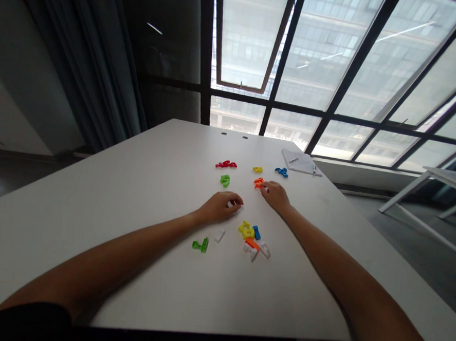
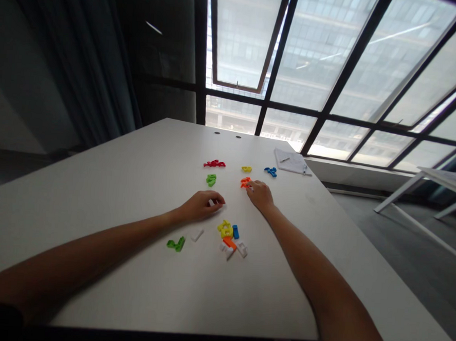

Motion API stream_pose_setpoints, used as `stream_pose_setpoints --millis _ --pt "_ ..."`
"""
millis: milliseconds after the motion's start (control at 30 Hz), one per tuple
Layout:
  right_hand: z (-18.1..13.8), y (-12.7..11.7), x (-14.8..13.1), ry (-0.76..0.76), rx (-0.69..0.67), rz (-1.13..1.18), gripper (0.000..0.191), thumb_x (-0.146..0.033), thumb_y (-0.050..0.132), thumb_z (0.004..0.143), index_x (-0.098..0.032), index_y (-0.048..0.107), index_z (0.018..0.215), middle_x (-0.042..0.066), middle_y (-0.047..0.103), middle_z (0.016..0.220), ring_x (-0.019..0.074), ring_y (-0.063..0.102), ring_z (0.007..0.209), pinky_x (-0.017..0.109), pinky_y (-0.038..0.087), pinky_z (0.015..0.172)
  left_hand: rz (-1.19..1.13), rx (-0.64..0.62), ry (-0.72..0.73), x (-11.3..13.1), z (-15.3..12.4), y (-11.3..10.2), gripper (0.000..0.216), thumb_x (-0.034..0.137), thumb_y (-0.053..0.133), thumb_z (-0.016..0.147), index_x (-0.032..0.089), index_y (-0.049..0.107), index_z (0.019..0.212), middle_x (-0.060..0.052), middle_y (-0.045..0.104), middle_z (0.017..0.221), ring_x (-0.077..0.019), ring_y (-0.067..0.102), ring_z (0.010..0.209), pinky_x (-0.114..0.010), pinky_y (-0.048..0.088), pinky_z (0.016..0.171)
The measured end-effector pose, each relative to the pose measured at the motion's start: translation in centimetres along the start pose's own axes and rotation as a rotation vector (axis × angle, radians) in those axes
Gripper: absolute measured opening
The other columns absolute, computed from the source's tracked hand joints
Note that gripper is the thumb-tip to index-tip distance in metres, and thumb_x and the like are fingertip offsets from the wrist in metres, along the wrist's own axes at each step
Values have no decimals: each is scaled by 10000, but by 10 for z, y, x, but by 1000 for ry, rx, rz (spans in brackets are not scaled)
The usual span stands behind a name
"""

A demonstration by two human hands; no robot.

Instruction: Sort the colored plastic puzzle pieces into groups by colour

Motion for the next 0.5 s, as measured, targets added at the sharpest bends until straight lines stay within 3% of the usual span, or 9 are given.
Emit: stream_pose_setpoints --millis 233,400,500 --pt "-5 -7 -11 13 66 -32 353 -153 539 929 -168 682 1252 112 729 981 220 645 856 311 482 814 17 -92 18 3 -2 -2 233 350 607 916 213 752 1036 -27 740 902 -161 668 781 -252 517 702" --pt "-34 -18 -36 -119 34 42 242 -139 540 923 -169 710 1091 97 746 974 223 662 866 336 478 852 66 -281 226 19 -8 -6 326 480 723 869 290 750 1132 -31 746 1050 -210 664 991 -292 489 893" --pt "-54 -27 -54 -230 2 86 197 -142 554 924 -184 718 1024 89 750 931 232 662 882 359 467 876 77 -335 267 22 -9 -7 338 492 754 849 317 756 1138 -37 737 1097 -231 646 1067 -308 463 970"
Point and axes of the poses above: each hand's wrist, its own z-axis towards the middle knuckle, its own y-axis out of the palm, x = y × z, the point moved 2 cm from there along z, towards the middle knuckle
